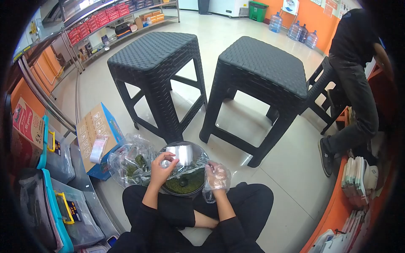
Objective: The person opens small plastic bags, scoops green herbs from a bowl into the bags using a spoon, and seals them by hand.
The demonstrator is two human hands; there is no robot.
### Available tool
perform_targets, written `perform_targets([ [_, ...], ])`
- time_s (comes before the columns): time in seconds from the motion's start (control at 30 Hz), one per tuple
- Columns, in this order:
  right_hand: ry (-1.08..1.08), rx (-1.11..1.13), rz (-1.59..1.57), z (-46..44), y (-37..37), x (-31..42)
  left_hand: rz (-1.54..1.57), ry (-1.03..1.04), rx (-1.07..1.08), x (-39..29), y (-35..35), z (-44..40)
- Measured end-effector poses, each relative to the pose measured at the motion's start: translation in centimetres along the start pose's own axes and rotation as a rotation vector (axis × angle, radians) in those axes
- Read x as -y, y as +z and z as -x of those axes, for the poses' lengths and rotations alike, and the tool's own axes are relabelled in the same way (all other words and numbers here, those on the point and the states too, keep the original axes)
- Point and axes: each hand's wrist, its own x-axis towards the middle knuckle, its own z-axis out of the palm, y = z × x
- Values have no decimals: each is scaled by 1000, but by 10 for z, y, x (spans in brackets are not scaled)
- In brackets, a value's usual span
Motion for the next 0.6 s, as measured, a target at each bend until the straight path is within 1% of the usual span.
perform_targets([
  [0.03,-11,-3,-116,2,2,7,6,-12,0,3,0,0],
  [0.07,47,44,-124,4,2,13,137,-82,-6,6,1,1],
  [0.17,33,208,-166,14,-4,41,505,-297,-9,17,3,0],
  [0.2,-39,254,36,15,-9,55,610,-375,2,20,1,-1],
  [0.23,-105,240,49,20,-10,64,716,-451,12,20,-2,-2],
  [0.3,-242,214,75,26,-6,76,764,-496,19,21,-4,-2],
  [0.33,-375,184,74,30,-3,78,775,-514,14,24,-4,-3],
  [0.37,-373,232,50,39,4,76,786,-531,10,25,-5,-3],
  [0.43,-465,344,8,57,9,81,754,-481,7,20,-6,-3],
  [0.5,-412,463,5,70,4,97,732,-450,-2,18,-5,-5],
  [0.53,-411,454,17,72,2,98,724,-446,-9,18,-5,-5],
  [0.6,-386,342,4,62,-3,100,687,-449,-15,20,-7,-4],
])
